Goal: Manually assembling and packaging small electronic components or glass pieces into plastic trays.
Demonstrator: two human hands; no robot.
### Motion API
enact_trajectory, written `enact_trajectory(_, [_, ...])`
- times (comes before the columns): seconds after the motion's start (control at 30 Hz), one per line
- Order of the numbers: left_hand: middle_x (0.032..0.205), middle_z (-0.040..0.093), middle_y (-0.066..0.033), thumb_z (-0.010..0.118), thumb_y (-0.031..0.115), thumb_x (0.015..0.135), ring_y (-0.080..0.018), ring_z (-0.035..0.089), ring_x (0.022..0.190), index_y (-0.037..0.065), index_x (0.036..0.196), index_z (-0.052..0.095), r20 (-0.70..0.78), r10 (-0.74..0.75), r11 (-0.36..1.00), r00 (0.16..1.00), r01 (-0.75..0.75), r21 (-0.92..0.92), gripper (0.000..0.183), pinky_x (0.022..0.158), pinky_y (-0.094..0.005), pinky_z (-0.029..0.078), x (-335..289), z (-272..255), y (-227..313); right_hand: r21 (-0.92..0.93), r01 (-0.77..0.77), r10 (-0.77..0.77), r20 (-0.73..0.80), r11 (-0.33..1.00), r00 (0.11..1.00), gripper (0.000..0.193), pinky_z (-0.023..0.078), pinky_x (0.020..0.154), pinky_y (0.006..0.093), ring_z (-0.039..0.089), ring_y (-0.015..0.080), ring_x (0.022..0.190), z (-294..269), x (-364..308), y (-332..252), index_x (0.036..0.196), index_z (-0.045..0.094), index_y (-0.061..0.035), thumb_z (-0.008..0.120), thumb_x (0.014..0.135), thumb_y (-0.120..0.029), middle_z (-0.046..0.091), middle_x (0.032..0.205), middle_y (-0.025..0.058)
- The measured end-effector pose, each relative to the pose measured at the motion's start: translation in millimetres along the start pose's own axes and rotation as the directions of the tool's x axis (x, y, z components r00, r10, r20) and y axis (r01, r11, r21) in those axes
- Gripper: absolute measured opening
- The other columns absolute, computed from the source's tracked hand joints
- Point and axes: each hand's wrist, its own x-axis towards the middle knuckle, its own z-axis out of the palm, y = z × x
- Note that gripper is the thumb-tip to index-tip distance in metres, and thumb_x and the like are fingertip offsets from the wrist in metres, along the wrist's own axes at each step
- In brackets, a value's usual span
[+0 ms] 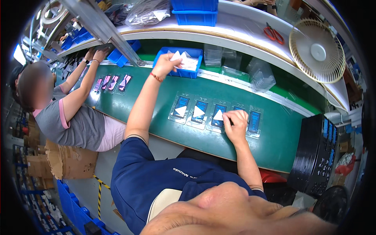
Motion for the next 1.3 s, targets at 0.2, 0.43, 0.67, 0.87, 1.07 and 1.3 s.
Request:
enact_trajectory(0.2, [0.079,0.069,-0.0070,0.067,0.007,0.086,-0.0069,0.059,0.057,-0.002,0.088,0.068,0.419,-0.038,0.968,0.907,0.138,-0.212,0.010,0.045,-0.0189,0.043,-90,106,7,0.659,-0.480,0.546,0.123,0.579,0.828,0.029,0.050,0.070,0.0228,0.060,0.0088,0.077,10,15,-6,0.108,0.066,0.0001,0.073,0.080,-0.004,0.067,0.087,0.0051])
enact_trajectory(0.43, [0.100,0.068,-0.0101,0.054,0.017,0.097,-0.0104,0.065,0.073,-0.004,0.112,0.062,0.424,-0.039,0.965,0.905,0.145,-0.220,0.027,0.054,-0.0193,0.050,-116,143,-5,-0.138,-0.163,0.145,-0.134,0.977,0.980,0.011,0.042,0.083,0.0344,0.058,0.0188,0.081,-21,-1,12,0.086,0.070,-0.0072,0.073,0.076,-0.007,0.065,0.086,0.0014])
enact_trajectory(0.67, [0.081,0.070,-0.0063,0.062,0.017,0.091,-0.0067,0.061,0.058,-0.002,0.092,0.070,0.440,-0.033,0.987,0.897,0.097,-0.124,0.021,0.043,-0.0200,0.045,-124,155,0,-0.271,-0.115,0.111,-0.028,0.956,0.993,0.018,0.035,0.089,0.0395,0.054,0.0220,0.091,-28,-21,9,0.094,0.070,-0.0097,0.073,0.077,-0.015,0.064,0.092,0.0021])
enact_trajectory(0.87, [0.074,0.068,-0.0049,0.065,0.018,0.090,-0.0053,0.059,0.053,-0.001,0.087,0.071,0.574,-0.035,0.997,0.818,0.069,-0.036,0.020,0.041,-0.0189,0.042,-149,203,8,0.246,-0.355,0.353,0.054,0.902,0.934,0.009,0.043,0.080,0.0343,0.061,0.0212,0.080,-39,-19,18,0.088,0.070,-0.0081,0.070,0.080,-0.012,0.068,0.085,0.0060])
enact_trajectory(1.07, [0.084,0.067,-0.0149,0.071,0.017,0.079,-0.0305,0.064,0.077,0.001,0.095,0.069,0.213,0.459,0.798,0.863,-0.505,0.329,0.022,0.072,-0.0376,0.050,-160,179,2,-0.243,-0.485,0.489,-0.048,0.840,0.871,0.012,0.043,0.082,0.0357,0.059,0.0195,0.075,-65,-35,66,0.088,0.070,-0.0064,0.073,0.079,-0.014,0.065,0.071,0.0058])
enact_trajectory(1.3, [0.125,0.051,-0.0204,0.072,0.033,0.079,-0.0374,0.043,0.116,0.006,0.114,0.063,-0.020,0.499,0.536,0.866,-0.290,0.793,0.046,0.095,-0.0488,0.034,-182,148,-17,-0.262,-0.257,0.287,0.081,0.930,0.954,0.069,0.034,0.098,0.0481,0.046,0.0343,0.115,-81,-29,56,0.130,0.055,-0.0177,0.079,0.068,-0.037,0.047,0.130,0.0164])
